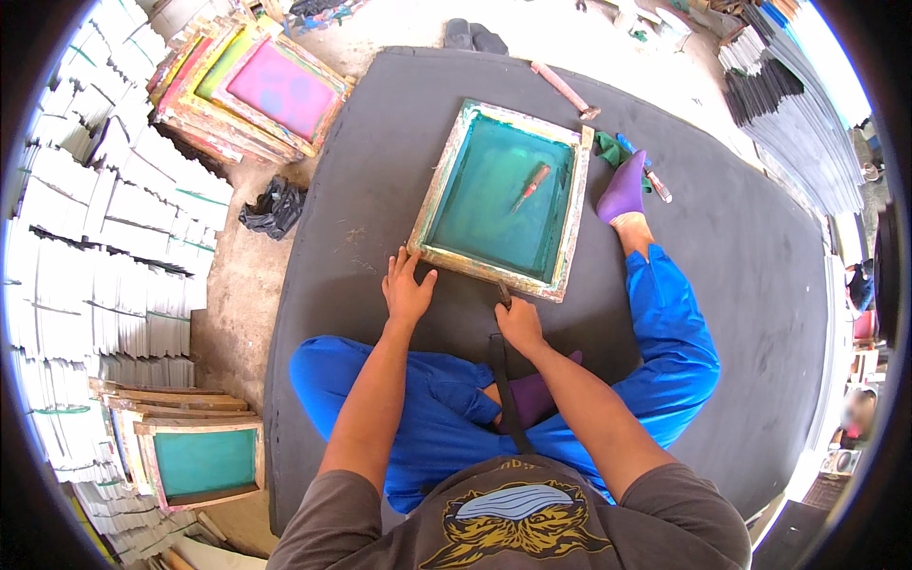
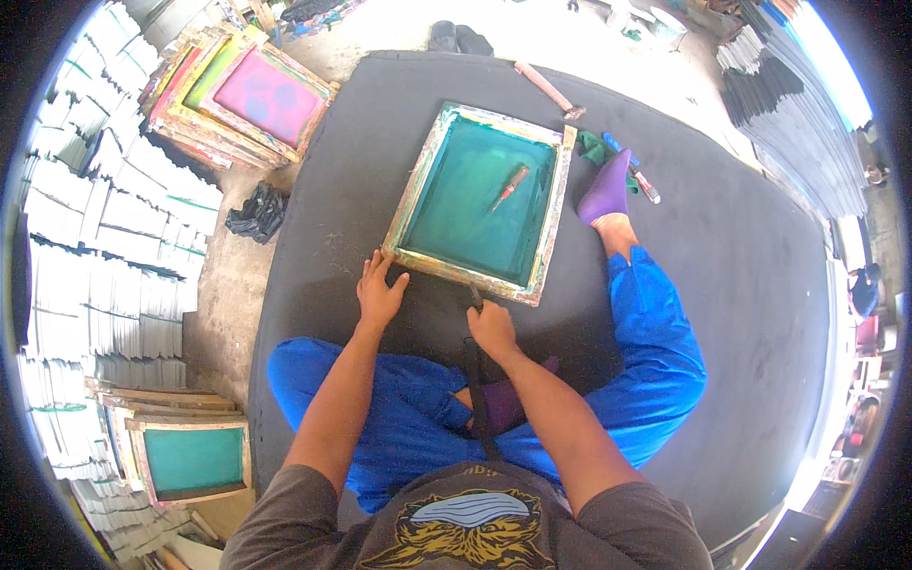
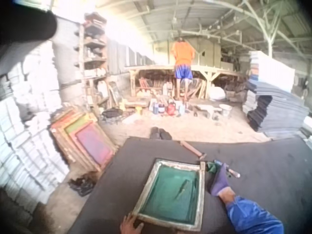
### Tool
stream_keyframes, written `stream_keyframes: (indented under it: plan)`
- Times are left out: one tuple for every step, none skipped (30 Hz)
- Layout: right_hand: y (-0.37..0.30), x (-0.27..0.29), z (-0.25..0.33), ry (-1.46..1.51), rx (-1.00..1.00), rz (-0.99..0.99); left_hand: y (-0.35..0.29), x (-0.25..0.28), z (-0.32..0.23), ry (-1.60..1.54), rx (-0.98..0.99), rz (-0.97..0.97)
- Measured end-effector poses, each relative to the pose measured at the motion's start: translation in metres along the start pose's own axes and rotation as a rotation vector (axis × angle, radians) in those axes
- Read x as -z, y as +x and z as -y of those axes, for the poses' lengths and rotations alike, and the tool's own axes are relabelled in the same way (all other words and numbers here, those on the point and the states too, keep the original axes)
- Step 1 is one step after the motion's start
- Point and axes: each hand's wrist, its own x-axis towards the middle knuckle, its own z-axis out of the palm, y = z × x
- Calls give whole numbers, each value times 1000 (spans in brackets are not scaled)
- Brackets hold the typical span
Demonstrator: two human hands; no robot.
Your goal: The person sits on the floor and uses pliers to trim excess material along the edge of a green screen printing frame. The person repeatedly adjusts the frame and uses the pliers to pull and cut material from the frame's border.
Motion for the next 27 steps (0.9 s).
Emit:
stream_keyframes:
  plan:
    - [-4,0,5,-25,18,-28,-2,2,-1,39,-9,-10]
    - [-7,1,9,-50,35,-55,-3,4,-3,77,-18,-20]
    - [-9,3,11,-16,23,6,-4,7,-7,116,-29,-30]
    - [-10,6,14,18,11,67,-5,9,-11,73,-46,-34]
    - [-10,8,16,50,-1,128,-7,11,-16,29,-63,-38]
    - [-14,15,33,153,-69,239,-11,14,-18,-8,-72,-43]
    - [-20,25,61,260,-136,357,-14,16,-17,10,-198,-150]
    - [-20,29,79,364,-203,467,-15,13,-18,-154,-118,-34]
    - [-17,25,87,413,-209,480,-15,9,-17,-315,-38,80]
    - [-16,18,95,463,-216,499,-15,7,-15,-473,46,192]
    - [-14,12,102,513,-222,521,-16,7,-11,-599,122,229]
    - [-11,7,108,541,-220,544,-17,7,-10,-729,197,268]
    - [-8,3,114,569,-218,568,-17,9,-7,-859,271,305]
    - [-5,-1,119,596,-216,592,-15,14,-1,-918,330,330]
    - [-3,-5,125,588,-208,621,-13,18,3,-981,389,356]
    - [-1,-9,130,580,-201,650,-11,23,6,-1044,447,382]
    - [1,-13,135,572,-194,677,-11,26,9,-1066,487,349]
    - [5,-18,134,568,-177,730,-9,27,10,-1090,525,319]
    - [11,-24,133,565,-161,782,-8,29,12,-1114,563,289]
    - [16,-29,132,561,-145,832,-5,31,14,-1145,610,235]
    - [18,-32,135,574,-169,869,-4,31,18,-1178,662,180]
    - [20,-35,137,587,-194,905,-3,32,22,-1209,713,126]
    - [21,-37,140,601,-220,939,-1,34,27,-1214,739,49]
    - [22,-40,139,581,-257,943,2,35,30,-1218,762,-24]
    - [22,-41,138,561,-295,946,6,37,34,-1222,785,-96]
    - [22,-43,137,542,-333,948,10,38,37,-1201,810,-143]
    - [21,-46,132,557,-349,954,14,38,44,-1180,838,-196]
